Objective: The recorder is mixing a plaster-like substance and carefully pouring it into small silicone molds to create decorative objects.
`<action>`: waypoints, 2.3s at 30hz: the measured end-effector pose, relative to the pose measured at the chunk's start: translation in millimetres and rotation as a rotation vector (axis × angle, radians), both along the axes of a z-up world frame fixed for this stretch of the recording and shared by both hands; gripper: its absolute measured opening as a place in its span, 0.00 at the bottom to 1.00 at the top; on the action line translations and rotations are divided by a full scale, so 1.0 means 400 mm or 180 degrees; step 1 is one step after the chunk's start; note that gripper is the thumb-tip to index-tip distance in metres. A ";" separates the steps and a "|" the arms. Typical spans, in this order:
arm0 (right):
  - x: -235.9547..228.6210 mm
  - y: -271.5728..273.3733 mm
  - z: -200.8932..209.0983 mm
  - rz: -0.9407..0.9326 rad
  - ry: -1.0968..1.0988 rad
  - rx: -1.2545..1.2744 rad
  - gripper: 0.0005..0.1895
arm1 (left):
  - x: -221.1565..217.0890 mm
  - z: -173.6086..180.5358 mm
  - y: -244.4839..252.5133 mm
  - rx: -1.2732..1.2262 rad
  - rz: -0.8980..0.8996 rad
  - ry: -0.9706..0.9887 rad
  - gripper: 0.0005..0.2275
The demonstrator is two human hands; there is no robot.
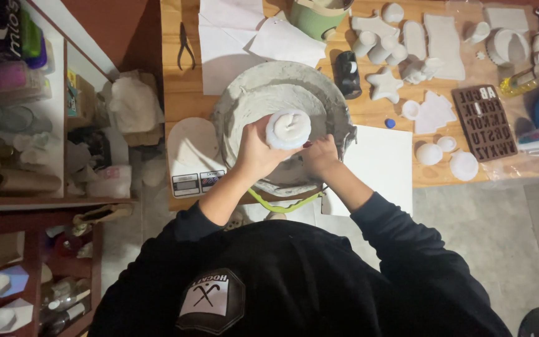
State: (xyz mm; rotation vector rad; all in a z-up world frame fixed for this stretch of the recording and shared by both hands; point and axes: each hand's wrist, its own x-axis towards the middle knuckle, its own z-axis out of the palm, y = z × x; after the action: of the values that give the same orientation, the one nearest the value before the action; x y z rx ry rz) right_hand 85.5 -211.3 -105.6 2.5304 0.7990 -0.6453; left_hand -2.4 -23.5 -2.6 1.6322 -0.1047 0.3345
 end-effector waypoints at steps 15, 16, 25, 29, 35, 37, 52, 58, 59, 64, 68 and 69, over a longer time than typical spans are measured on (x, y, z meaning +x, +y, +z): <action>0.007 0.012 -0.026 -0.0229 -0.0094 0.0903 0.19 | -0.001 0.006 -0.002 0.0010 -0.0035 -0.0384 0.21; 0.003 0.013 -0.023 -0.0217 -0.0083 0.0897 0.19 | -0.004 0.006 -0.001 0.0005 -0.0022 -0.0374 0.21; 0.001 0.021 -0.006 -0.0066 -0.0102 0.0700 0.19 | -0.008 0.020 0.010 0.0105 0.0054 -0.0339 0.22; 0.008 0.023 -0.022 -0.0072 -0.0265 0.0910 0.18 | -0.004 0.010 0.009 -0.0013 0.0051 -0.0240 0.22; 0.003 0.024 -0.001 -0.0108 -0.0135 0.0823 0.18 | 0.001 0.006 0.013 0.0029 0.0004 -0.0209 0.23; 0.001 0.019 0.001 -0.0149 -0.0123 0.1097 0.20 | 0.000 0.013 0.012 0.0047 -0.0025 -0.0251 0.24; 0.031 -0.002 -0.077 0.0059 -0.0153 0.0979 0.21 | 0.003 0.005 0.009 0.0219 0.0115 -0.0196 0.25; 0.083 0.008 -0.084 0.0132 -0.0660 0.0283 0.15 | -0.005 -0.030 0.040 0.0307 0.0227 -0.0384 0.27; 0.093 0.017 -0.058 0.0312 -0.0927 0.0554 0.12 | -0.004 -0.028 0.052 0.0308 0.0255 -0.0426 0.27; 0.146 0.048 -0.118 0.0498 -0.1142 0.1290 0.08 | 0.012 -0.033 0.082 0.0230 0.0311 -0.0385 0.25; 0.133 0.077 -0.149 0.0991 -0.0972 0.1189 0.06 | 0.002 -0.038 0.093 0.0206 0.0380 -0.0275 0.27; 0.132 0.075 -0.155 0.1033 -0.0750 0.1091 0.05 | 0.003 -0.040 0.093 0.0123 0.0323 -0.0287 0.27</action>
State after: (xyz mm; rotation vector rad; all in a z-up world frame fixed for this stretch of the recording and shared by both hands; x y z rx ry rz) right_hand 138.4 -181.2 -167.5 2.6138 1.2830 -0.1069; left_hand -1.3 13.6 -18.5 1.6641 -0.0973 0.4867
